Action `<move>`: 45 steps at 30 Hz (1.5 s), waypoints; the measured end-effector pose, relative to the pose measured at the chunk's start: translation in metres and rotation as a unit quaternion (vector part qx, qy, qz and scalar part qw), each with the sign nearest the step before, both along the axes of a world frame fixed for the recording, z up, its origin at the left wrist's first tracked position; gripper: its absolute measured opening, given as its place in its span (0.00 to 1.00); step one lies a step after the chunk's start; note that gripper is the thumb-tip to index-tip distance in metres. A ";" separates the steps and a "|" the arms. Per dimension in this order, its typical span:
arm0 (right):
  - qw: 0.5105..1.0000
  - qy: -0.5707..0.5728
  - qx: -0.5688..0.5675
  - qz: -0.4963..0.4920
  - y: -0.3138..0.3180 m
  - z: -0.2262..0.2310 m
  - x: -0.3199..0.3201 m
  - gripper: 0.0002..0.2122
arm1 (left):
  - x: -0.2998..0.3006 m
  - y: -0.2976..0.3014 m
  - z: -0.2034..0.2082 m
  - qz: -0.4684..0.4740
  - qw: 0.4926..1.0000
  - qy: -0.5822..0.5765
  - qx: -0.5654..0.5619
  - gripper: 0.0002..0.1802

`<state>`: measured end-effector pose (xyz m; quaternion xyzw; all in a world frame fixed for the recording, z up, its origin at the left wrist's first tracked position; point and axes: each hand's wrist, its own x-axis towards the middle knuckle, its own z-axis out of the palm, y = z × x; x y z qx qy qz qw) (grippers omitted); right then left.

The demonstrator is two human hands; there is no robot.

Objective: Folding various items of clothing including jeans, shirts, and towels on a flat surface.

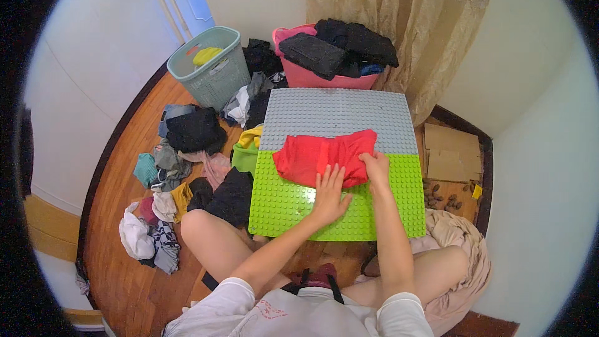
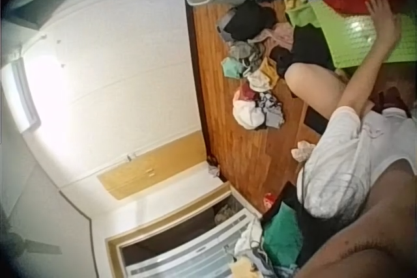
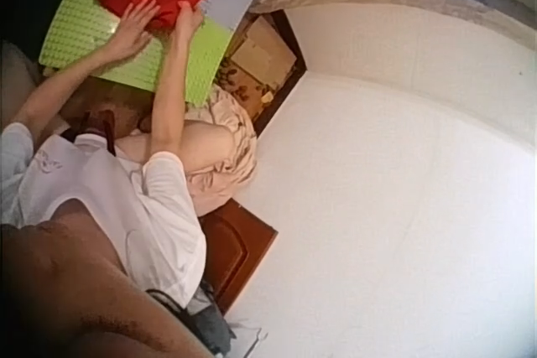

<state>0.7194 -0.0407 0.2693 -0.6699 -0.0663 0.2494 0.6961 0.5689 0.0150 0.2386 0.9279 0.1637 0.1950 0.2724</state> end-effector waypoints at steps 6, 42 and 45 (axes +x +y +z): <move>0.966 -0.227 -0.120 0.039 0.035 0.029 -0.030 0.20 | 0.004 -0.028 -0.013 0.030 0.953 -0.162 -0.254 0.35; 0.984 -0.023 0.032 0.171 0.033 -0.037 -0.127 0.09 | -0.097 0.152 0.045 0.144 0.401 -0.312 -0.850 0.17; 0.949 -0.272 -0.063 0.144 0.024 -0.047 -0.145 0.06 | -0.058 0.253 0.107 0.077 0.561 -0.434 -0.701 0.21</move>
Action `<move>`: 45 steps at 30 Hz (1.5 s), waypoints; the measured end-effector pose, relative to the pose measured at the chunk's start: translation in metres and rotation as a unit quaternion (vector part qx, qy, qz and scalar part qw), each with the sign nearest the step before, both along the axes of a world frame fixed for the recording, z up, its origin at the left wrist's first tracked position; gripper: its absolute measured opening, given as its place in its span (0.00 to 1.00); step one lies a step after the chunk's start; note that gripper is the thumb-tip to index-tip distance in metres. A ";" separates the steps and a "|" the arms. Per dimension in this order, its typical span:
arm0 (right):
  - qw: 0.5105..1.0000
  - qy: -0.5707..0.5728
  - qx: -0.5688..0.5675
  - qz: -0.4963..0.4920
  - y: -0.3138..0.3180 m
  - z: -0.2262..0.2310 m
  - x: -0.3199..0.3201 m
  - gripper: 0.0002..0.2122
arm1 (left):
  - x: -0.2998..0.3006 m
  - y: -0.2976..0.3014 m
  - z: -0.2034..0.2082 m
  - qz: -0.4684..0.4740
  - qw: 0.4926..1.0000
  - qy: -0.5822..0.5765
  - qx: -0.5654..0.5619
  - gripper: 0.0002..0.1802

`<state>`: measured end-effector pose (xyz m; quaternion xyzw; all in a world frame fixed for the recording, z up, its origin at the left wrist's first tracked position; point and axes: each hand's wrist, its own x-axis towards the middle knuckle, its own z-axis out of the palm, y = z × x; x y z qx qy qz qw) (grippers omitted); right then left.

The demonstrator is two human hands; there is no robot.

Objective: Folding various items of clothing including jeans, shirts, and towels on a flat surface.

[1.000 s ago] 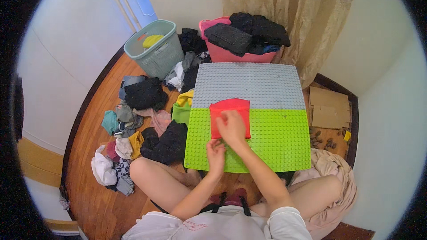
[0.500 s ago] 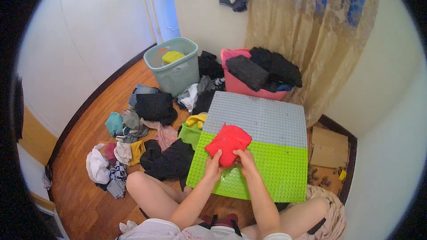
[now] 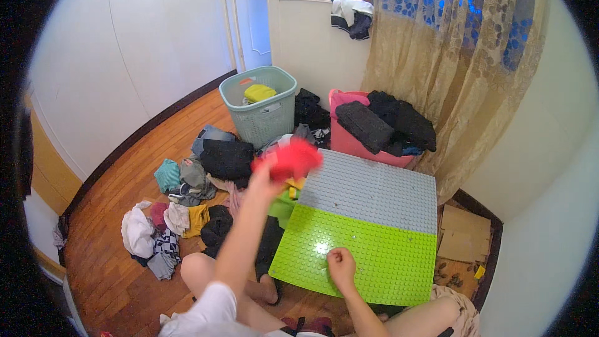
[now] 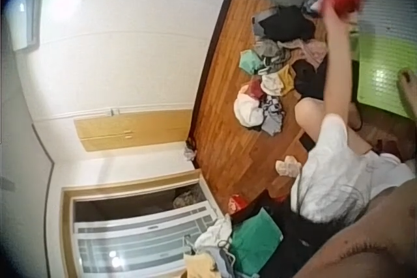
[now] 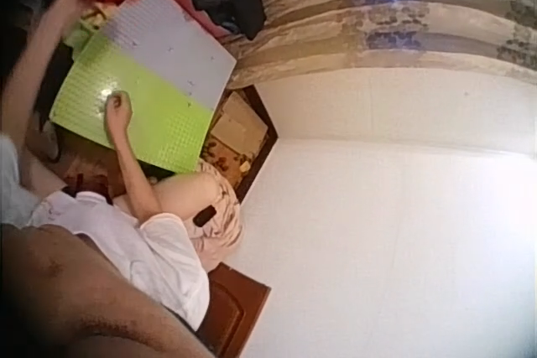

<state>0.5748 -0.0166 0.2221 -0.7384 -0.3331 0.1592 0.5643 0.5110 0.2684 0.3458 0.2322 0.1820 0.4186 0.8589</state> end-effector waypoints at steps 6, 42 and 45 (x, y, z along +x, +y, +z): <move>0.955 -0.290 -0.043 0.037 0.003 0.007 -0.020 0.04 | 0.001 0.178 0.108 0.159 0.934 0.321 0.011 0.45; 0.949 -0.300 -0.074 0.057 0.011 0.008 -0.015 0.04 | -0.302 -0.045 -0.107 0.239 0.959 0.136 0.064 0.09; 0.974 -0.171 -0.123 0.083 0.017 0.020 -0.003 0.05 | -0.228 -0.054 0.070 0.179 0.955 0.033 0.235 0.13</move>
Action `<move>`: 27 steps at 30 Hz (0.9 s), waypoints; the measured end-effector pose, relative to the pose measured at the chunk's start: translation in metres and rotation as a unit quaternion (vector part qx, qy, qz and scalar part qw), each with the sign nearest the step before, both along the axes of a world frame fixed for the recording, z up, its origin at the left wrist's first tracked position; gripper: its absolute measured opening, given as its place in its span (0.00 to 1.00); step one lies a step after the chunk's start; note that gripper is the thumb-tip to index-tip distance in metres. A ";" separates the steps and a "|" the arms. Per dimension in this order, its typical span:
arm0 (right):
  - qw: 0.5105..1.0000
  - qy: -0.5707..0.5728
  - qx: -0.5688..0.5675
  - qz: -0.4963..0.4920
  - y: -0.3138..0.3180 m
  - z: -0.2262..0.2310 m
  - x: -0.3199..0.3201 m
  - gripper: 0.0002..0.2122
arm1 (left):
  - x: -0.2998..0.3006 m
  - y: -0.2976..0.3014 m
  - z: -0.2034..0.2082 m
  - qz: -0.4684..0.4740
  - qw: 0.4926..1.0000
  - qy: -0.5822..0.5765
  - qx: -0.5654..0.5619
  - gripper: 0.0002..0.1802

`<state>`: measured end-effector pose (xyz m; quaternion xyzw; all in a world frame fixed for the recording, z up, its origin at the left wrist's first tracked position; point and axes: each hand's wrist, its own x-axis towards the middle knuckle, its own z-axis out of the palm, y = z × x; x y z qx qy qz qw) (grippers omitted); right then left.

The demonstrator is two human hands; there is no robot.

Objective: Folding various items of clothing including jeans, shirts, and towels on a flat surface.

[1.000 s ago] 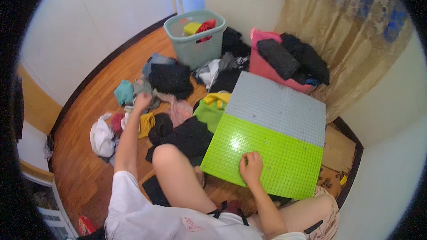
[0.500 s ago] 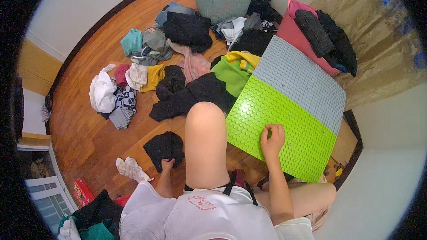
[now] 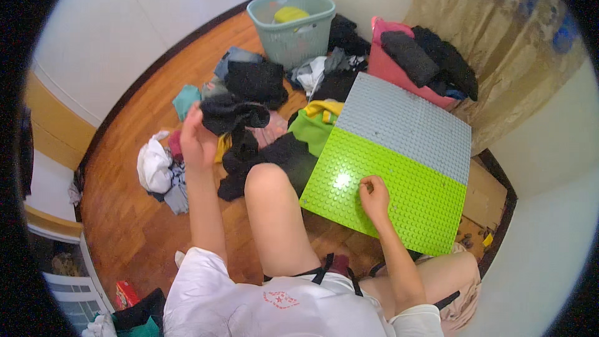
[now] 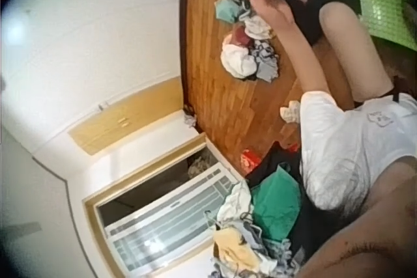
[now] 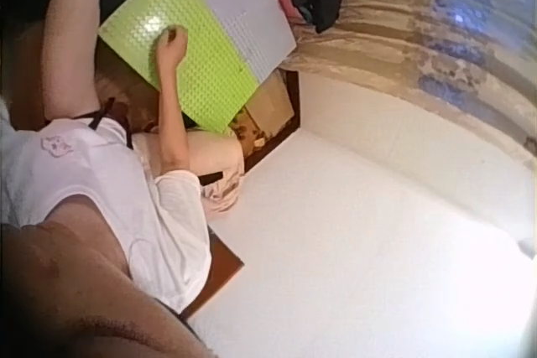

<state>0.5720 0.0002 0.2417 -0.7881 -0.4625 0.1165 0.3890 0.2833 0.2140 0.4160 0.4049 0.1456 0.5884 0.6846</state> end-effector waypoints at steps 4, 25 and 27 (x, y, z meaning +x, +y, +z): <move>0.982 0.131 0.134 -0.012 0.024 0.062 0.016 0.07 | 0.060 -0.005 0.097 -0.110 0.982 0.013 0.150 0.14; 0.981 0.096 0.169 -0.011 -0.067 0.203 0.153 0.07 | 0.192 -0.076 0.117 -0.307 0.942 0.136 0.008 0.07; 0.969 0.212 0.078 0.104 -0.094 0.206 0.162 0.06 | 0.199 -0.069 0.108 -0.319 0.936 0.138 -0.044 0.07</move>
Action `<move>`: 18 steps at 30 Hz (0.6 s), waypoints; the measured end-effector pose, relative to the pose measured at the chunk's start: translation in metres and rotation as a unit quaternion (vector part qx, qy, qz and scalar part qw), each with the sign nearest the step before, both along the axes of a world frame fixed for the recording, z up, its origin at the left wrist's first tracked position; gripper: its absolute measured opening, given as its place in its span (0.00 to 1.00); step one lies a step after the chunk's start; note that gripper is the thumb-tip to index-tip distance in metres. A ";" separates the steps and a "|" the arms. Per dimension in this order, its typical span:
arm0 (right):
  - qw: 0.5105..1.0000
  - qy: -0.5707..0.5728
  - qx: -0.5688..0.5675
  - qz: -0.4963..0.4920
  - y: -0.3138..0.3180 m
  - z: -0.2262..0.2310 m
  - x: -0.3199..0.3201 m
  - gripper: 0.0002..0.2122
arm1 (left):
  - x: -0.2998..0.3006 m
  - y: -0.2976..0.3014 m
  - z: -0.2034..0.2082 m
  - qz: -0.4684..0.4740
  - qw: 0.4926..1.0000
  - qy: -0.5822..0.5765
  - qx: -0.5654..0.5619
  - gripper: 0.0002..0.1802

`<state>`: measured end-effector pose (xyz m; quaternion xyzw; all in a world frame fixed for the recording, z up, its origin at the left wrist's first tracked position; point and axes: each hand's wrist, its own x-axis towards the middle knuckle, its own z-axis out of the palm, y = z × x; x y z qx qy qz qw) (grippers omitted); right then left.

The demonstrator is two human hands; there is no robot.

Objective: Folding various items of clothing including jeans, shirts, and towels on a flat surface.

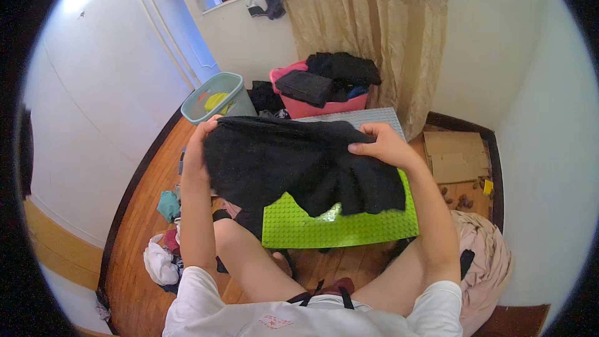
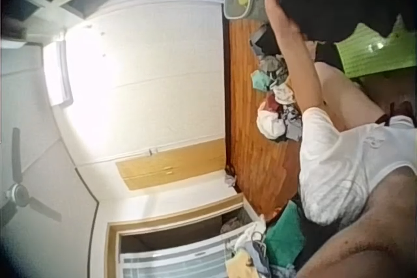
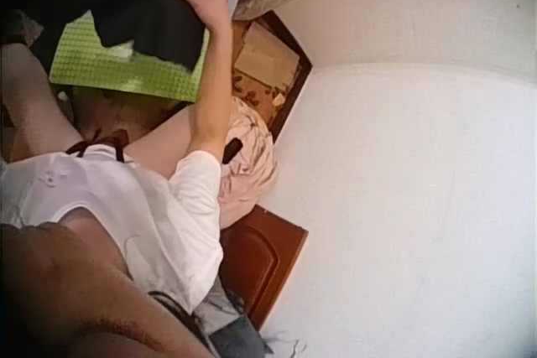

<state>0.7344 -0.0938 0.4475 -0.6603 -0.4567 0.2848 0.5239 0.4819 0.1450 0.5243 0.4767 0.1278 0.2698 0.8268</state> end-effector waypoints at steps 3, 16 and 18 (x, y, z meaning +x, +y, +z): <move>0.999 0.026 -0.015 0.019 -0.010 0.017 0.003 0.06 | -0.003 0.044 -0.023 -0.008 0.998 0.023 -0.065 0.09; 0.908 -0.338 -0.249 -0.004 -0.022 -0.103 0.015 0.16 | 0.072 -0.011 -0.158 -0.070 0.767 0.266 0.579 0.11; 0.876 -0.370 -0.309 -0.018 -0.014 -0.115 0.006 0.19 | 0.076 -0.046 -0.180 -0.188 0.706 0.268 0.628 0.11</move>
